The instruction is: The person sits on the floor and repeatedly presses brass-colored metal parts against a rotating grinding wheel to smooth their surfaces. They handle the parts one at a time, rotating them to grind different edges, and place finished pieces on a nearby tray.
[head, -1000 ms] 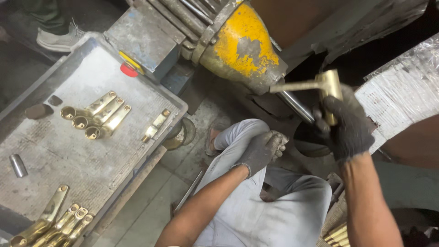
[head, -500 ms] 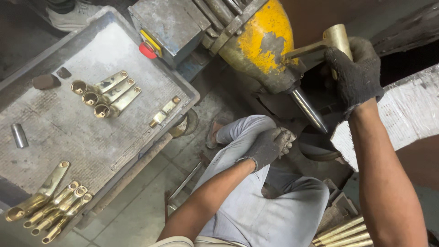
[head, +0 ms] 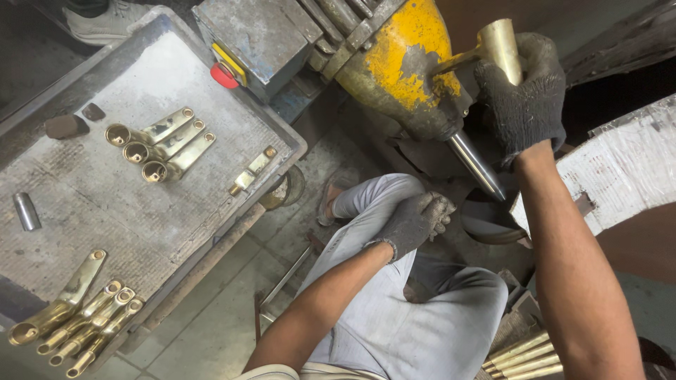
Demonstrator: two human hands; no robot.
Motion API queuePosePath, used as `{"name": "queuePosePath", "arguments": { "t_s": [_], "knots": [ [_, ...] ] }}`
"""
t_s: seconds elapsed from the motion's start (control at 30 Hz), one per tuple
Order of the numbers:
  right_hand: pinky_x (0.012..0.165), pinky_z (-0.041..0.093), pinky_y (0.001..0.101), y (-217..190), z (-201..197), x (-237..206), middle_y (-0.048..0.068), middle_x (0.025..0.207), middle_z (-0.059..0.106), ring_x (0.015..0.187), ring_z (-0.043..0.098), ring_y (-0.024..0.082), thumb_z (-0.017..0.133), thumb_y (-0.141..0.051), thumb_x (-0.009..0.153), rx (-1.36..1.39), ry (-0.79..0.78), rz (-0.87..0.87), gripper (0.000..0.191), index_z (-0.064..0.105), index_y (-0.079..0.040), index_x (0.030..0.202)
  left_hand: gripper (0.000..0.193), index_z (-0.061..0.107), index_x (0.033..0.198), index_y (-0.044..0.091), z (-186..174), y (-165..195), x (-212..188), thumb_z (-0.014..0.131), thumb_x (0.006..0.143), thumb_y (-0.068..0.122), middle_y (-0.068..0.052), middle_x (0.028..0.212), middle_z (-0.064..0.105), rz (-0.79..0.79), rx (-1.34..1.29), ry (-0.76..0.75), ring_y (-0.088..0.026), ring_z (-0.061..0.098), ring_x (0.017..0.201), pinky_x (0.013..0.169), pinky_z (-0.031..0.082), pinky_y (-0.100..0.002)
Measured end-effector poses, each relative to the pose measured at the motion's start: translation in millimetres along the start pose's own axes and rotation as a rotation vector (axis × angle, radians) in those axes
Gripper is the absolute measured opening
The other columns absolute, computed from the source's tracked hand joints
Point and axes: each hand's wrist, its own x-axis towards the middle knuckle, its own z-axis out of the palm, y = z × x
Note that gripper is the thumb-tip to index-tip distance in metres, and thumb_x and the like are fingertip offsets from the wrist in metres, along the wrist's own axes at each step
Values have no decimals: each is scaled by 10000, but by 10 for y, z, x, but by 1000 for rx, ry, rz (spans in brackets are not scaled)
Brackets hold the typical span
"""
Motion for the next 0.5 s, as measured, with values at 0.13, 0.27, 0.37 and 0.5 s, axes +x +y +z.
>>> {"name": "queuePosePath", "arguments": {
  "t_s": [0.13, 0.27, 0.37, 0.5],
  "knots": [
    [736, 643, 305, 18, 52, 3, 167, 1142, 691, 894, 738, 194, 736, -172, 997, 143, -8, 62, 435, 549, 19, 1341, 373, 653, 1179, 22, -2, -12, 13, 464, 1082, 329, -79, 983, 694, -11, -1, -4, -125, 648, 800, 670, 553, -278],
    [840, 656, 334, 36, 114, -1, 168, 1176, 691, 1030, 735, 223, 754, -160, 1008, 67, -3, -19, 376, 587, 19, 1294, 365, 649, 1184, 28, -4, -14, 18, 467, 1078, 327, -69, 983, 687, -26, -14, -12, -120, 640, 799, 672, 550, -275],
    [856, 636, 347, 52, 122, -3, 156, 1161, 696, 1023, 726, 221, 781, -184, 1009, 50, 7, -8, 402, 580, 8, 1300, 363, 646, 1181, 23, -1, -5, 16, 467, 1085, 323, -68, 970, 677, -22, -37, -13, -119, 632, 792, 667, 546, -277],
    [931, 624, 364, 50, 120, -15, 164, 1200, 712, 1084, 730, 229, 763, -154, 1015, -32, 35, -84, 365, 590, 9, 1291, 359, 652, 1171, 26, 0, -2, 9, 453, 1081, 311, -63, 957, 677, -23, 13, 5, -114, 631, 786, 668, 552, -272]
  ]
}}
